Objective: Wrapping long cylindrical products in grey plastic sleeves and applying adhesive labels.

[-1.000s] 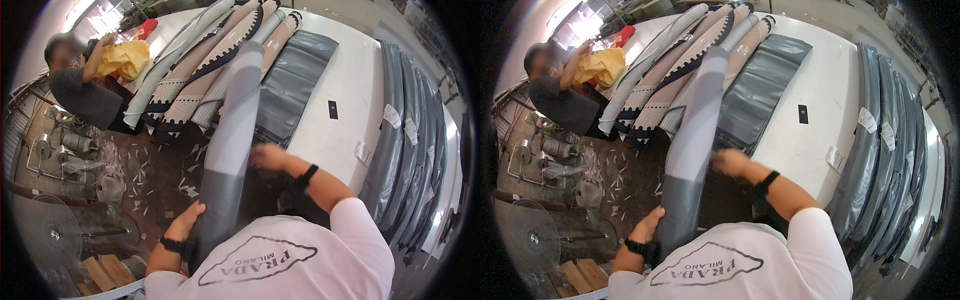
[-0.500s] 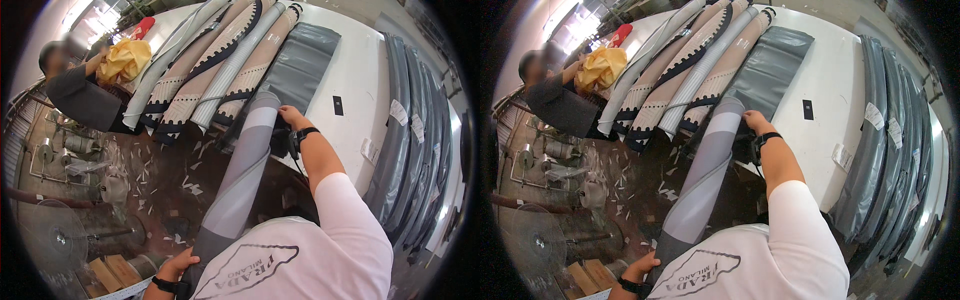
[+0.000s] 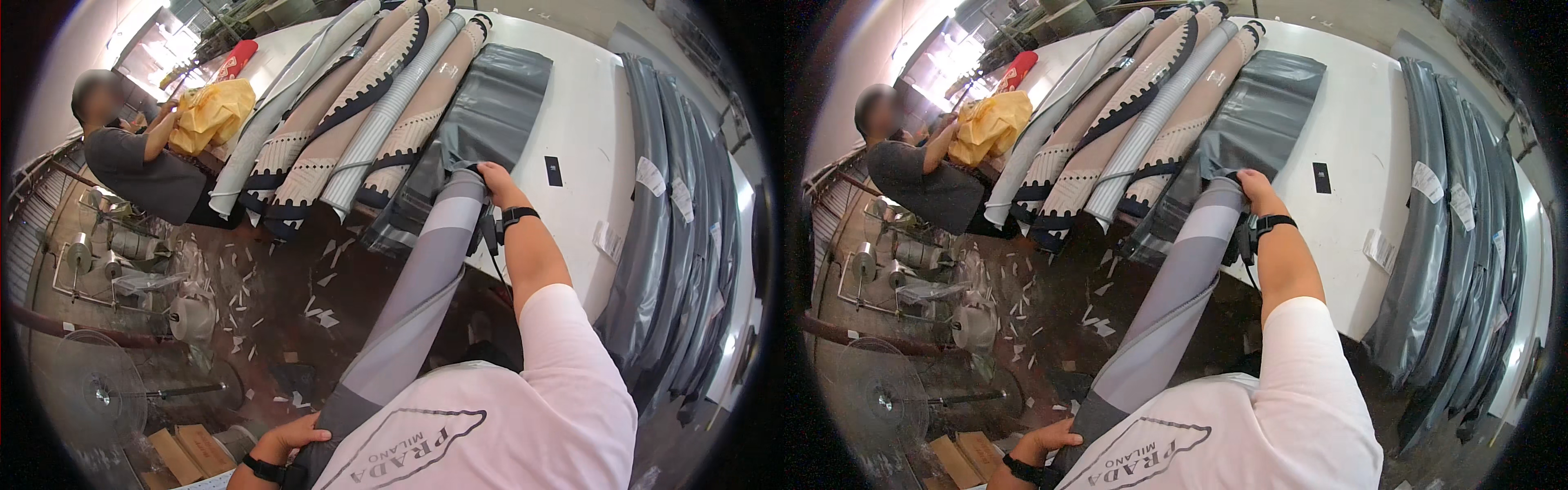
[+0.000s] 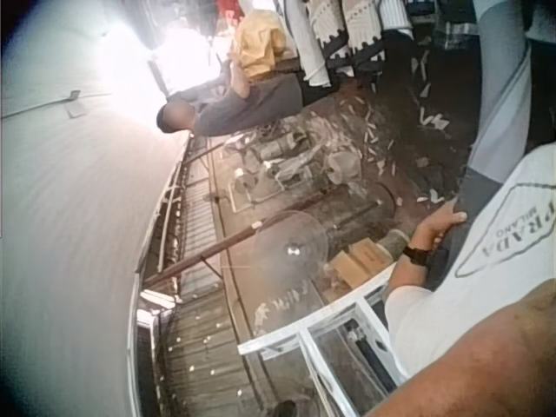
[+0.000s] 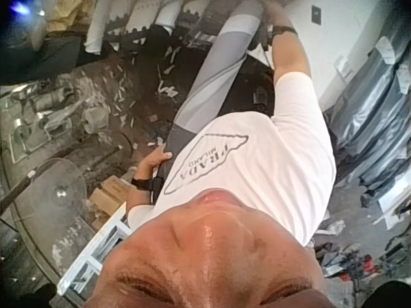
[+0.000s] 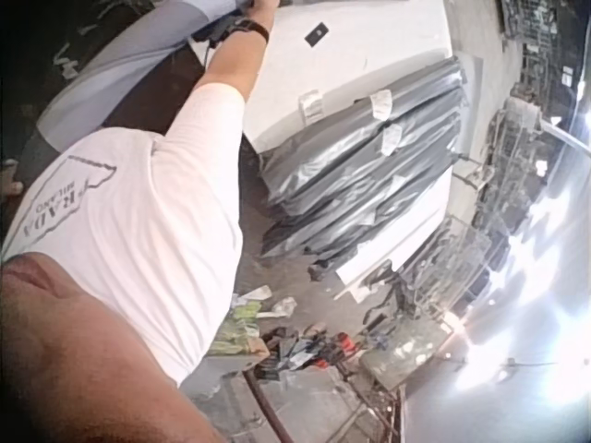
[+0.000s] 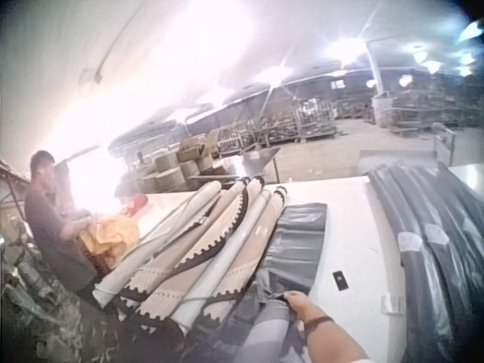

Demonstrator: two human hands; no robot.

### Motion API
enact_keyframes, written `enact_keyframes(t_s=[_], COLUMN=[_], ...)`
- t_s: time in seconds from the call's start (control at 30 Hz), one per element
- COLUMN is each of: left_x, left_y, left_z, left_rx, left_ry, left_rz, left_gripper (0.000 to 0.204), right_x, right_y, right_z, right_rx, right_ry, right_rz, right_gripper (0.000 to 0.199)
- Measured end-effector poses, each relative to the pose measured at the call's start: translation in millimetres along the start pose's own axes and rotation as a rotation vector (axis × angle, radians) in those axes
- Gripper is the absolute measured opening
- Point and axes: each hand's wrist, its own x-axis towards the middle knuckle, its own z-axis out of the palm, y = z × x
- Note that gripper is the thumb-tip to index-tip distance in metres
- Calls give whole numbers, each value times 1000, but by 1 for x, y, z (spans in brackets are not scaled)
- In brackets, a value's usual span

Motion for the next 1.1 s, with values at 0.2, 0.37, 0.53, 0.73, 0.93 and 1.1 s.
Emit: enact_keyframes(t_s=[0.2,0.37,0.53,0.73,0.93,1.1], left_x=[-2,1,8,19,25,38], left_y=[4,3,-2,-12,1,8], left_z=[5,-2,-9,-10,-5,2], left_rx=[-79,43,40,-6,-30,-73], left_ry=[35,48,30,51,45,4], left_rz=[-27,80,100,130,176,207], left_gripper=[80,75,73,74,69,72], right_x=[-26,-64,-92,-103,-129,-69], right_y=[-15,-35,-29,-21,3,60], right_z=[2,22,39,31,31,-24], right_rx=[-1217,-1448,-1684,-1487,-1250,-1053], right_ry=[89,99,53,107,-40,430], right_rz=[-833,-922,-1029,-1009,-1448,-864], right_gripper=[19,15,13,13,25,24])
